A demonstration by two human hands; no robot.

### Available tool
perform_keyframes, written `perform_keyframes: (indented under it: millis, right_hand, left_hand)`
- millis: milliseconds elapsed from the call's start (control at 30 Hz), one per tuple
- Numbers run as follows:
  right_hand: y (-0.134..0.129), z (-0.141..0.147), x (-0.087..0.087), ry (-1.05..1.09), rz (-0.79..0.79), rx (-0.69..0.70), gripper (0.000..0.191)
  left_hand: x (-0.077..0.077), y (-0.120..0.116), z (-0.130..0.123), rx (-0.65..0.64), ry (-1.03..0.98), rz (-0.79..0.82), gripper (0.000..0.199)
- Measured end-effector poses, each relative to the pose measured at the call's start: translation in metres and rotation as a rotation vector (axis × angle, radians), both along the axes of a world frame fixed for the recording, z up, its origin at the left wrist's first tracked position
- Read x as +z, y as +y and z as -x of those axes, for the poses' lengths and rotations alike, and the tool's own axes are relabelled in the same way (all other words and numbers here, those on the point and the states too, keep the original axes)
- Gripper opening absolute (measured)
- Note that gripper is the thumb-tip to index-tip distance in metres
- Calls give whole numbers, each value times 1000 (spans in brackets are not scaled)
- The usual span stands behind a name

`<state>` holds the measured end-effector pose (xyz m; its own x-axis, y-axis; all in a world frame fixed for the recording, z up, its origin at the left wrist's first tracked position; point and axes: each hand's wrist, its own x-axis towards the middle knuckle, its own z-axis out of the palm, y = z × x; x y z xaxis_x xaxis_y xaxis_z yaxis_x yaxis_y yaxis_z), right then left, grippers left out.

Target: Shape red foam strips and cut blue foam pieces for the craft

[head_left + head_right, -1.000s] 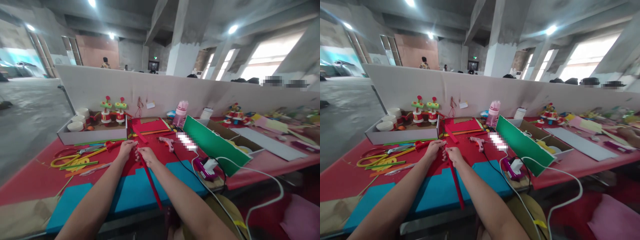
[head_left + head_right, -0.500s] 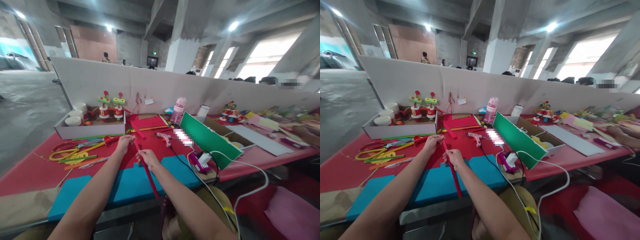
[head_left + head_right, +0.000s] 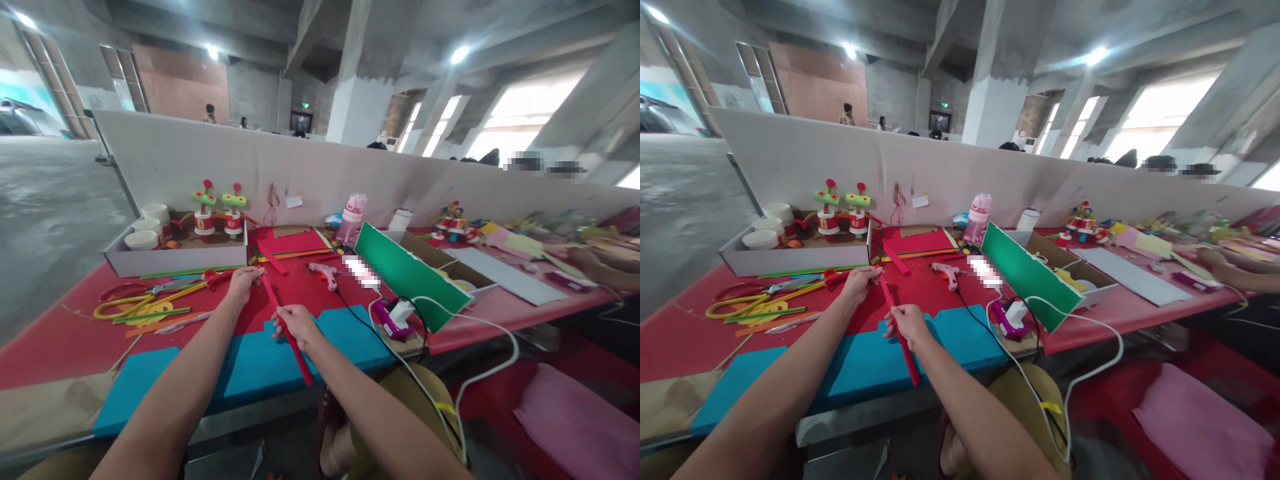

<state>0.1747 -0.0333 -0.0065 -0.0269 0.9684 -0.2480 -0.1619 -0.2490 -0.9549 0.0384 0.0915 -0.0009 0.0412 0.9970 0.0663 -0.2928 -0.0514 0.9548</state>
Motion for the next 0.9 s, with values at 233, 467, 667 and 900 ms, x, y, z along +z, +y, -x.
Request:
perform_keyframes:
  millis: [233,467,667,900]
  right_hand:
    - [-13,-1,0,-37,-21,-22,31]
    - [-26,-5,-3,-33,-19,-20,31]
    - [-39,-11,2,-65,2,7,35]
    - [-54,-16,11,-106,-10,37,38]
  left_hand:
    - [-1,3,3,25,-26,1,28]
    - [0,4,5,40,-53,24,27]
    - [0,3,4,51,-78,29,27]
    - [-1,7,7,70,-102,36,25]
